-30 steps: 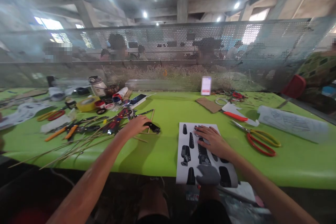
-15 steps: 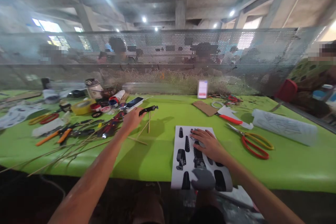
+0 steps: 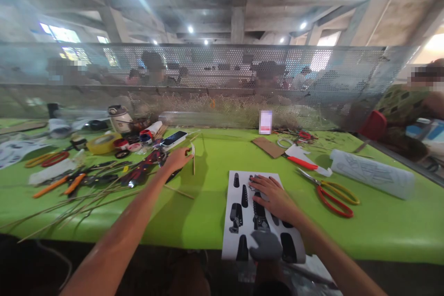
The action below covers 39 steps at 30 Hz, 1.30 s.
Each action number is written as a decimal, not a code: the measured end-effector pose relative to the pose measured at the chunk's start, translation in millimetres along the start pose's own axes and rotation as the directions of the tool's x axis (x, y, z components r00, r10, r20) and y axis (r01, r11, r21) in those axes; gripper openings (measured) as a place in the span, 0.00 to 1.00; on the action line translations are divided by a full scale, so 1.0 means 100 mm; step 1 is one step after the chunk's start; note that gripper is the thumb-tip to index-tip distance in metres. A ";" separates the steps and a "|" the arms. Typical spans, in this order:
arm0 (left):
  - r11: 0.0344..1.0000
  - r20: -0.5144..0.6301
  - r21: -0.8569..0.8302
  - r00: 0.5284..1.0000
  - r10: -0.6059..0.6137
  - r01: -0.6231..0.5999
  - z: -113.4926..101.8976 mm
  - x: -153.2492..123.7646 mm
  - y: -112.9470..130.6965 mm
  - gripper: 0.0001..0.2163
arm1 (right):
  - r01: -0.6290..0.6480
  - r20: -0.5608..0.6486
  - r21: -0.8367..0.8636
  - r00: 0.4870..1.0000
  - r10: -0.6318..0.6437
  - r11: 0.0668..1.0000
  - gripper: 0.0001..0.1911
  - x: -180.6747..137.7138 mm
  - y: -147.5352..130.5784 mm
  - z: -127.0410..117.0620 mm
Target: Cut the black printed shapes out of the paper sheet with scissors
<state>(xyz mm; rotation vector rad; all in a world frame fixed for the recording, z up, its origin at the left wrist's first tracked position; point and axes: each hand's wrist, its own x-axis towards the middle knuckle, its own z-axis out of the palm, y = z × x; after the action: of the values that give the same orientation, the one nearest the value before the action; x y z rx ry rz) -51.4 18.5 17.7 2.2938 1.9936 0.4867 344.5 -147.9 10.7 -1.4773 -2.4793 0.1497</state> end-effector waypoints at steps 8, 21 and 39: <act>0.969 0.066 0.080 0.971 0.229 -0.234 0.07 -0.19 0.02 0.15 | 0.003 -0.021 0.008 1.000 -0.003 1.000 0.22 -0.02 -0.01 -0.01; 0.899 0.030 -0.015 0.899 0.437 -0.437 0.06 -0.56 0.27 0.16 | 0.007 -0.038 0.001 0.999 -0.007 1.000 0.22 -0.03 -0.01 0.00; 0.918 -0.130 -0.269 0.956 0.264 -0.290 0.25 -2.03 1.41 0.17 | 0.001 -0.246 0.051 0.969 0.012 0.999 0.15 0.07 -0.19 0.04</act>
<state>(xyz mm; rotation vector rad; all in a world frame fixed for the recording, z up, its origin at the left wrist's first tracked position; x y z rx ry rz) 67.0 -198.2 -9.6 2.4090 1.5095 0.8536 324.3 -150.4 11.9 -1.3895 -2.2570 0.0275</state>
